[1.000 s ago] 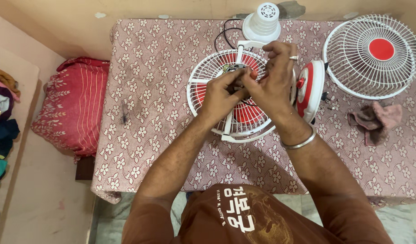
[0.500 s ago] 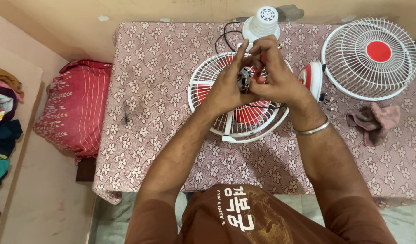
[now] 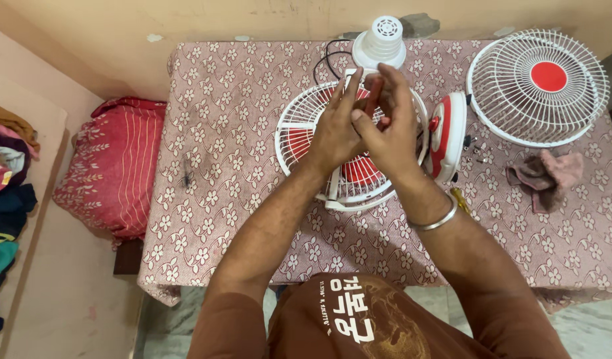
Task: The person disassembles a small electric fan on a table, removes the front grille and motor housing, and uses pliers to adjust internal components. They repeatedly reposition and reattach the fan parts while manipulating wires and the motor assembly.
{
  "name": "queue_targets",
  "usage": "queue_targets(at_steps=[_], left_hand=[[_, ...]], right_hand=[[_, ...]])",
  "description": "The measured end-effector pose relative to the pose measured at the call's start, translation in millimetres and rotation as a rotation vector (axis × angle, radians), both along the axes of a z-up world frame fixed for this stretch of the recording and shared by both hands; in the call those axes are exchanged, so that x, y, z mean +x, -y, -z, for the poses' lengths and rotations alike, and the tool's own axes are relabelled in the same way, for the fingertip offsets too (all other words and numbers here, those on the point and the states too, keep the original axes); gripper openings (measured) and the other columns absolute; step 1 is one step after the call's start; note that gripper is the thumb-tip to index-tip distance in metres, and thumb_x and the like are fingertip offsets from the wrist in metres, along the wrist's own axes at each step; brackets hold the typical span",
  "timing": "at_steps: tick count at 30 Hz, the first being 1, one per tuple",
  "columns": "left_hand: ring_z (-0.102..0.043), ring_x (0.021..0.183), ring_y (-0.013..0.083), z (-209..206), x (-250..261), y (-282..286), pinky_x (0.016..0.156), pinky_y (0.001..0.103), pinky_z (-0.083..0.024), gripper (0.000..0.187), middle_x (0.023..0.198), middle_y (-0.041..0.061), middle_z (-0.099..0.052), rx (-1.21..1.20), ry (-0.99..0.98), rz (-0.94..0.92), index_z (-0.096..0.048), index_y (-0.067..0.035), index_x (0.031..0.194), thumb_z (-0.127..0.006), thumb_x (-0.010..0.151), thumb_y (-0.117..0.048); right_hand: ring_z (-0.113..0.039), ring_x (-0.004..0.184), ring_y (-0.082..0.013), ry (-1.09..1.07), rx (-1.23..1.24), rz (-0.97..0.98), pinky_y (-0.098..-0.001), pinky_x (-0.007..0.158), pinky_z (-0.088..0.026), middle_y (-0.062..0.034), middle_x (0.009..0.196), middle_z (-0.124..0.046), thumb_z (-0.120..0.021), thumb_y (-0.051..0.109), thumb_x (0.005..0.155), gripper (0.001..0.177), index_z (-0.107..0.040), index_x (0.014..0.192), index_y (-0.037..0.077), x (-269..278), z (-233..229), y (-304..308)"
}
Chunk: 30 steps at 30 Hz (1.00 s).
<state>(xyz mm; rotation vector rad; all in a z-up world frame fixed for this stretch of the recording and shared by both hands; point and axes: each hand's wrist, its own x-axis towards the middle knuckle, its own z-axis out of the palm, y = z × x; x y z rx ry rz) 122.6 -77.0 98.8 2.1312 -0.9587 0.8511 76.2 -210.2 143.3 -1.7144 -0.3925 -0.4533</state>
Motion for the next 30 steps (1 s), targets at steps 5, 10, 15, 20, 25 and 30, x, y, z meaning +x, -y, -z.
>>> queue_targets(at_steps=[5, 10, 15, 20, 25, 30], left_hand=[[-0.057, 0.139, 0.0364, 7, -8, 3, 0.133, 0.056, -0.027, 0.128, 0.146, 0.019, -0.059, -0.095, -0.361, 0.033, 0.0, -0.006, 0.165, -0.09, 0.077, -0.026], [-0.058, 0.136, 0.0424, 0, -18, -18, 0.111, 0.049, -0.055, 0.144, 0.152, 0.029, -0.045, -0.224, -0.478, 0.141, -0.002, -0.009, 0.163, -0.103, 0.066, -0.041], [-0.064, 0.131, 0.0347, -2, -20, -22, 0.11, 0.049, -0.056, 0.141, 0.147, 0.026, -0.053, -0.266, -0.581, 0.131, 0.0, -0.008, 0.163, -0.097, 0.069, -0.047], [-0.059, 0.13, 0.0406, 2, -14, -18, 0.114, 0.055, -0.047, 0.122, 0.125, 0.016, -0.07, -0.107, -0.402, 0.043, -0.022, -0.009, 0.159, -0.099, 0.072, -0.046], [-0.057, 0.142, 0.0336, 1, -8, -11, 0.109, 0.041, -0.06, 0.082, 0.127, 0.017, -0.069, -0.237, -0.661, 0.076, -0.054, -0.012, 0.144, -0.099, 0.081, -0.038], [-0.068, 0.125, 0.0314, -14, 2, 6, 0.108, 0.044, -0.058, 0.089, 0.132, 0.018, -0.068, -0.386, -0.753, 0.325, -0.043, -0.01, 0.152, -0.093, 0.079, -0.021]], right_hand=[[-0.067, 0.113, -0.0176, 0.062, -0.057, 0.12, -0.0316, 0.102, -0.056, -0.0114, 0.119, -0.068, -0.07, 0.006, 0.103, 0.036, -0.058, 0.137, -0.002, 7, 2, -2], [-0.07, 0.103, -0.0153, -0.106, 0.077, -0.224, -0.0287, 0.094, -0.059, -0.0086, 0.11, -0.072, -0.063, 0.007, 0.107, 0.023, -0.066, 0.128, -0.003, 28, 7, 25], [-0.075, 0.099, -0.0189, -0.239, 0.1, -0.4, -0.0339, 0.071, -0.067, -0.0125, 0.107, -0.076, -0.066, 0.012, 0.104, 0.022, -0.072, 0.121, -0.001, 52, 2, 51], [-0.076, 0.092, -0.0202, -0.287, 0.083, -0.533, -0.0332, 0.065, -0.067, -0.012, 0.102, -0.076, -0.07, 0.016, 0.102, 0.023, -0.073, 0.119, 0.0, 58, -4, 56], [-0.075, 0.09, -0.0179, -0.253, 0.018, -0.573, -0.0272, 0.082, -0.056, -0.0106, 0.099, -0.077, -0.072, 0.017, 0.097, 0.025, -0.074, 0.115, 0.0, 59, -4, 60], [-0.074, 0.098, -0.0169, -0.125, 0.031, -0.579, -0.0293, 0.11, -0.055, -0.0121, 0.104, -0.077, -0.074, 0.013, 0.104, 0.022, -0.075, 0.12, -0.002, 67, 13, 61]])
